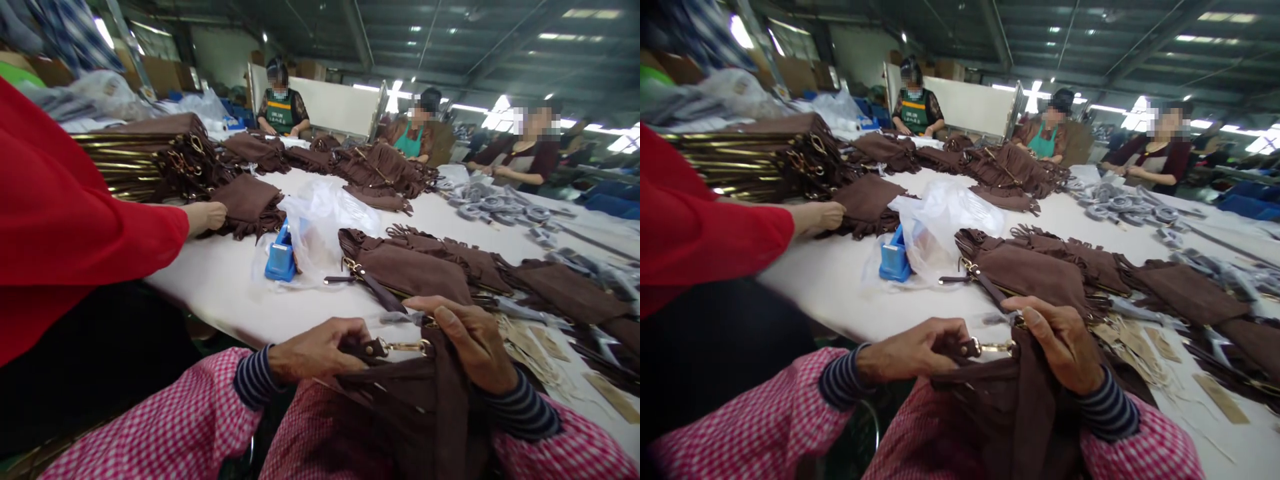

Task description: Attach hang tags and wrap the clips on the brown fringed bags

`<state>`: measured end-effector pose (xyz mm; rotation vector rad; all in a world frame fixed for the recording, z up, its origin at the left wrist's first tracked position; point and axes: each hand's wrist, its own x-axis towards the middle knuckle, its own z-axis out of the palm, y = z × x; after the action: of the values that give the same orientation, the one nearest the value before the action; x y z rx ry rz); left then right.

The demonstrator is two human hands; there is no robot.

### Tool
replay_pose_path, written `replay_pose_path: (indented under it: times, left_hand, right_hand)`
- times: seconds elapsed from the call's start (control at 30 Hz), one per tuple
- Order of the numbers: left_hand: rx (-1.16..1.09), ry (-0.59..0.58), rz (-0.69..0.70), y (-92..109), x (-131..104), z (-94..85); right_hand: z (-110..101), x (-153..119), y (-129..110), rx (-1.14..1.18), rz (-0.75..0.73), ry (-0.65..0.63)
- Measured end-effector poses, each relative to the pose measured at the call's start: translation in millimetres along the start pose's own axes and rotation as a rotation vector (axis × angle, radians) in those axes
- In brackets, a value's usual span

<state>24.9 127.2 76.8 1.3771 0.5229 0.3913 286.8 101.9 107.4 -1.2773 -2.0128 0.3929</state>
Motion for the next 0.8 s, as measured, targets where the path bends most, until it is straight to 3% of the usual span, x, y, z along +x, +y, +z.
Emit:
replay_pose_path:
  times: [0.17, 0.23, 0.3, 0.43, 0.63, 0.73, 0.8]
  left_hand:
    - [0.920, 0.301, 0.051, 10.8, -16.9, -26.3]
    - [1.151, 0.369, 0.048, 4.7, -20.8, -29.2]
    - [1.267, 0.354, 0.005, -3.1, -24.1, -30.1]
    - [1.321, 0.270, -0.057, -19.3, -30.1, -32.1]
    - [1.501, 0.493, 0.063, -39.9, -38.9, -38.2]
    - [1.291, 0.506, 0.061, -32.3, -51.2, -52.1]
    - [0.953, 0.651, 0.070, -21.8, -61.0, -67.6]
  right_hand:
    - [28.8, 3.7, 9.6, -0.200, -0.033, -0.217]
    - [47.9, 1.5, 21.4, -0.375, -0.039, -0.254]
    - [64.5, -1.8, 33.1, -0.524, -0.060, -0.259]
    - [76.2, -4.9, 41.4, -0.628, -0.175, -0.226]
    - [65.0, 28.6, 7.3, -0.573, -0.372, -0.136]
    - [75.4, 53.9, -21.9, -0.415, -0.385, -0.179]
    - [89.9, 66.1, -39.1, -0.324, -0.370, -0.208]
